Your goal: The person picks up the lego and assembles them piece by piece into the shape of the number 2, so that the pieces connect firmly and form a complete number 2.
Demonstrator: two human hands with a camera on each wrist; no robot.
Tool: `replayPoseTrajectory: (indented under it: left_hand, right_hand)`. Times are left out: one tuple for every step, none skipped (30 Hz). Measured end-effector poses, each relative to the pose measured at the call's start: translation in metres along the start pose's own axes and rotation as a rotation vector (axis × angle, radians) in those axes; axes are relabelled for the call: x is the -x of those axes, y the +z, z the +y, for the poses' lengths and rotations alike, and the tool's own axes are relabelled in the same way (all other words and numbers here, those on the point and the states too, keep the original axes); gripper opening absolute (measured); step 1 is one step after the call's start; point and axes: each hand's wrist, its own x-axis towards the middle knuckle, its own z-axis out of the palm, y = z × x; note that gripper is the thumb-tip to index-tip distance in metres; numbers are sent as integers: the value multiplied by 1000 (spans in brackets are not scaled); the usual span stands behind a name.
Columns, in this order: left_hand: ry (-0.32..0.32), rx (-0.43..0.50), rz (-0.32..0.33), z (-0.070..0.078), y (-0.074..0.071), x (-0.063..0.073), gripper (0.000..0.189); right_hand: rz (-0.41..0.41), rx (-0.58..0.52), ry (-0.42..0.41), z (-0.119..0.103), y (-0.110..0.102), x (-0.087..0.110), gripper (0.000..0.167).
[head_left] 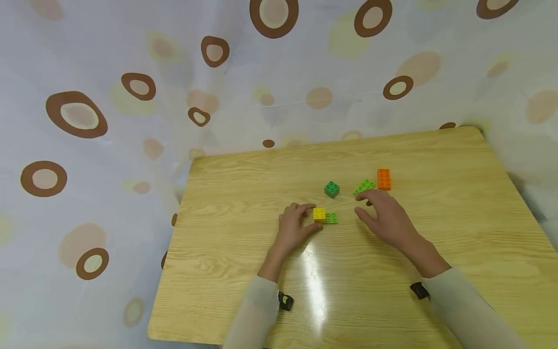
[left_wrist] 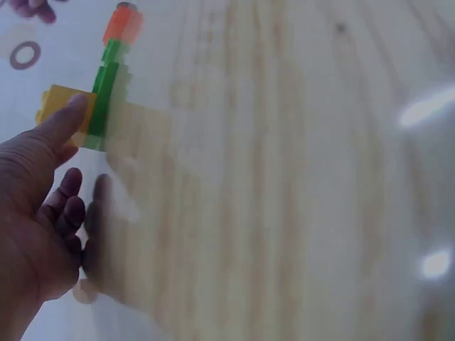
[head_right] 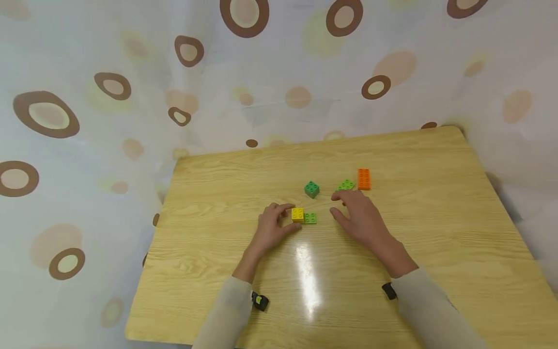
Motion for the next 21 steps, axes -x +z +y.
replayPoseTrajectory:
  left_hand:
    - [1, -3, -2, -1, 1, -1, 58]
    - [4, -4, -1, -2, 3, -1, 56]
    - [7, -10, 2, -3, 4, -1, 55]
    - [9, -13, 5, -4, 6, -1, 54]
    - [16, -15, 12, -5, 6, -1, 53]
    - [21, -11, 18, -6, 7, 0, 53]
    - [26, -8, 26, -7, 7, 1, 52]
    - [32, -5, 35, -9, 7, 2, 52]
    - [38, -2, 43, -10, 7, 3, 52]
    - [43, 0, 48, -11, 7, 4, 52]
    - [47, 1, 54, -13, 7, 4, 52]
    - [51, -5, 60, -14, 7, 5, 52]
    - [57, -11, 66, -15, 7, 5, 52]
    - [63, -18, 74, -16, 8, 5, 52]
    - [69, -24, 82, -17, 8, 5, 52]
    - [74, -28, 90, -18, 9, 5, 52]
    - [82, -29, 98, -18, 10, 4, 52]
    - [88, -30, 102, -19, 11, 4, 51]
    - [93, -28, 104, -19, 12, 4, 51]
    - [97, -25, 104, -19, 14, 4, 50]
    - [100, -23, 103, -19, 15, 3, 50]
  right_hand:
    - [17, -11, 16, 3, -3, 5, 24]
    - [32, -14, 30, 7, -6, 9, 23]
    - [49, -17, 42, 11, -10, 13, 22]
    - [64, -18, 54, 15, -13, 17, 22]
    - [77, -17, 65, 19, -16, 20, 21]
    - [89, -15, 76, 23, -19, 22, 21]
    - [97, -11, 84, 27, -21, 23, 21]
    - [102, -5, 94, 31, -22, 24, 21]
    - [106, 1, 105, 35, -23, 24, 20]
    - [102, 8, 116, 39, -24, 24, 20]
    - [97, 18, 122, 43, -25, 23, 19]
    - [86, 34, 123, 47, -24, 22, 19]
    - [70, 56, 118, 50, -23, 19, 18]
    - [54, 92, 96, 53, -22, 16, 17]
    - [36, 135, 59, 56, -20, 11, 18]
    - [18, 181, 13, 59, -18, 6, 19]
    - [3, 230, -34, 62, -15, 0, 21]
    - [-15, 279, -81, 64, -12, -6, 24]
    - [-33, 323, -121, 65, -10, -12, 27]
    - [-52, 370, -157, 67, -8, -18, 31]
    - [-81, 406, -173, 67, -6, -23, 34]
